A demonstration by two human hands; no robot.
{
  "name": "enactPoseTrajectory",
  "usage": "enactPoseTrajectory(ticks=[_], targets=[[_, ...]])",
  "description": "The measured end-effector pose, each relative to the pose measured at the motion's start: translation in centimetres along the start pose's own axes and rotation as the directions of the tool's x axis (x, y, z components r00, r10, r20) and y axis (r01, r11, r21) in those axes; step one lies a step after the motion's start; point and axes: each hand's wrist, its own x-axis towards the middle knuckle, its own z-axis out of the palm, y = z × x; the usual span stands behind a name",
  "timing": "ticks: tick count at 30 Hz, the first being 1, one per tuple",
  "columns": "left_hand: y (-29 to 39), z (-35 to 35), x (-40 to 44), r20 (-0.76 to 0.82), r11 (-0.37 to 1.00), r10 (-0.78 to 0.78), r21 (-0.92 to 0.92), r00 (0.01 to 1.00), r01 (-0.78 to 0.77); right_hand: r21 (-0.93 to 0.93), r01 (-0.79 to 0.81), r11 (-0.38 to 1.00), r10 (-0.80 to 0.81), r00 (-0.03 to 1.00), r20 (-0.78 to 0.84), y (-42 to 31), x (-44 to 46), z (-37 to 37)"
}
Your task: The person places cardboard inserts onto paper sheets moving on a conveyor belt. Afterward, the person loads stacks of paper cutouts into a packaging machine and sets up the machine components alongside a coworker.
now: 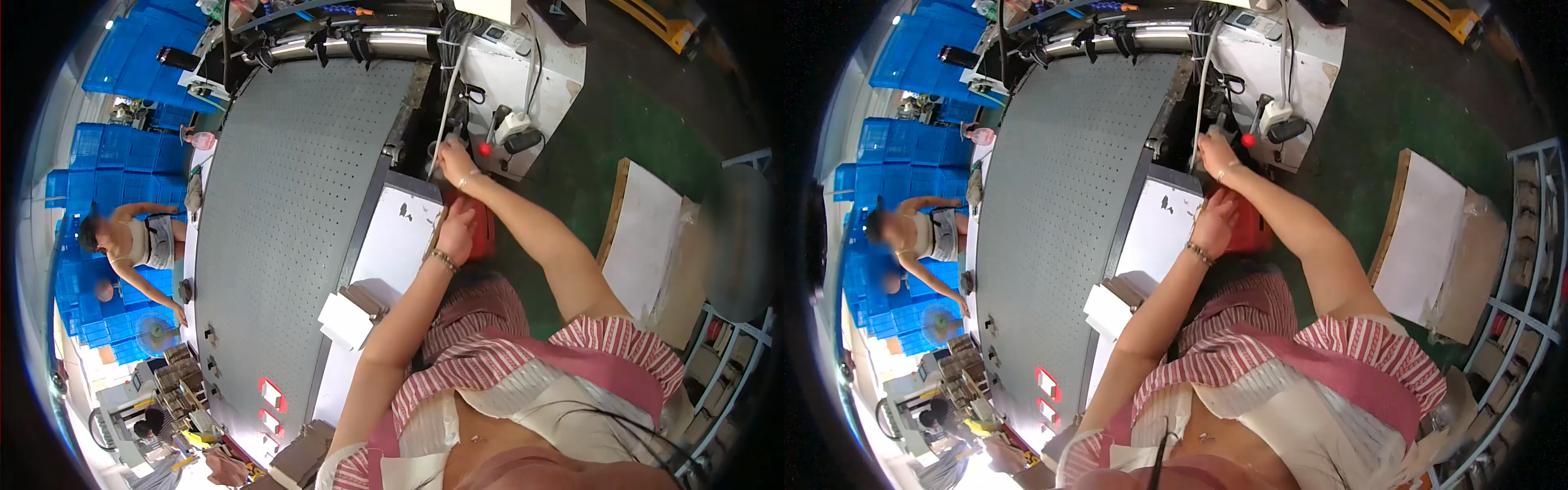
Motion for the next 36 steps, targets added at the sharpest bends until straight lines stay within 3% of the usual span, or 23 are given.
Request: enactPoseTrajectory(ticks=[1, 2, 5, 7, 8, 10, 12, 14, 16, 18, 20, 22, 23, 24, 26, 27, 29, 31, 33, 34, 35, 36], targets=[[0.3, 0.7, -2.0, 0.037, 0.997, -0.074, 0.007, 0.997, 0.074, 0.05, -0.086, 0.995, 0.084, 0.996, 0.029, 0.4, 1.1, 0.1], [0.8, 1.3, -3.4, 0.078, 0.99, -0.142, 0.019, 0.987, 0.141, -0.096, 0.067, 0.993, -0.081, 0.986, -0.145, 1.2, 1.9, 0.2], [1.6, 0.3, -7.3, 0.209, 0.981, -0.18, 0.114, 0.961, 0.159, -0.157, 0.032, 0.987, -0.041, 0.998, -0.054, 2.7, 2.8, 0.5], [2.1, -0.6, -10.2, 0.22, 0.977, -0.19, 0.135, 0.957, 0.163, -0.355, 0.253, 0.9, -0.241, 0.967, 0.078, 2.2, 2.1, 0.2], [2.3, -1.3, -11.5, 0.238, 0.978, -0.181, 0.143, 0.954, 0.15, -0.359, 0.245, 0.901, -0.237, 0.969, 0.069, 1.8, 1.5, -0.1], [2.2, -3.3, -14.5, 0.252, 0.978, -0.157, 0.176, 0.955, 0.114, -0.31, 0.159, 0.937, -0.176, 0.984, -0.028, -0.3, -1.4, -1.0], [2.3, -5.2, -17.9, 0.227, 0.946, -0.171, 0.311, 0.959, 0.095, -0.343, 0.123, 0.931, -0.127, 0.992, 0.01, -3.0, -4.7, -3.0], [1.7, -7.6, -21.3, 0.231, 0.931, -0.15, 0.36, 0.961, 0.058, -0.146, -0.029, 0.989, 0.015, 0.995, -0.097, -4.5, -8.7, -4.4], [2.3, -8.8, -23.8, 0.239, 0.911, -0.134, 0.413, 0.962, 0.024, 0.059, -0.16, 0.985, 0.164, 0.985, -0.062, -3.5, -14.6, -3.8], [4.5, -8.0, -27.3, 0.427, 0.884, 0.047, 0.404, 0.903, -0.237, 0.046, -0.356, 0.933, 0.349, 0.93, 0.113, -3.0, -22.1, -3.8], [7.5, -6.1, -30.0, 0.628, 0.824, 0.232, 0.279, 0.743, -0.493, -0.193, -0.539, 0.82, 0.565, 0.707, 0.424, -4.0, -29.2, -5.2], [10.5, -3.0, -33.6, 0.701, 0.727, 0.416, 0.126, 0.579, -0.675, -0.427, -0.528, 0.734, 0.677, 0.518, 0.523, 0.3, -37.1, -3.7], [11.7, -0.9, -36.1, 0.67, 0.715, 0.514, 0.009, 0.535, -0.699, -0.388, -0.687, 0.614, 0.76, 0.383, 0.525, 2.4, -39.7, -3.6], [12.5, 0.8, -37.4, 0.68, 0.68, 0.611, -0.191, 0.404, -0.708, -0.346, -0.817, 0.461, 0.814, 0.233, 0.532, 3.7, -41.8, -3.8], [14.0, 3.6, -40.0, 0.732, 0.677, 0.642, -0.402, 0.228, -0.616, -0.016, -0.995, 0.102, 0.798, 0.072, 0.598, 1.3, -43.9, -7.6], [14.3, 4.6, -40.9, 0.754, 0.69, 0.637, -0.465, 0.16, -0.555, -0.245, -0.854, 0.459, 0.741, 0.217, 0.635, 3.6, -45.7, -8.7], [14.0, 6.5, -43.1, 0.8, 0.737, 0.595, -0.509, 0.07, -0.446, -0.42, -0.547, 0.724, 0.644, 0.317, 0.696, 9.3, -50.6, -10.8], [13.4, 7.4, -45.0, 0.823, 0.764, 0.567, -0.515, 0.025, -0.388, -0.649, -0.191, 0.737, 0.651, 0.458, 0.605, 10.9, -53.8, -12.9], [12.9, 7.8, -46.6, 0.844, 0.793, 0.536, -0.509, -0.012, -0.336, -0.809, 0.162, 0.565, 0.596, 0.598, 0.536, 11.3, -56.4, -13.8], [12.5, 8.0, -47.3, 0.852, 0.804, 0.523, -0.503, -0.025, -0.318, -0.816, 0.149, 0.559, 0.602, 0.604, 0.522, 10.2, -56.9, -14.6], [12.3, 8.3, -47.7, 0.859, 0.816, 0.51, -0.499, -0.041, -0.293, -0.786, 0.118, 0.607, 0.661, 0.475, 0.581, 8.1, -57.2, -16.1], [12.0, 8.5, -48.3, 0.866, 0.825, 0.498, -0.492, -0.054, -0.278, -0.776, 0.095, 0.623, 0.683, 0.417, 0.6, 7.3, -57.9, -16.9]])
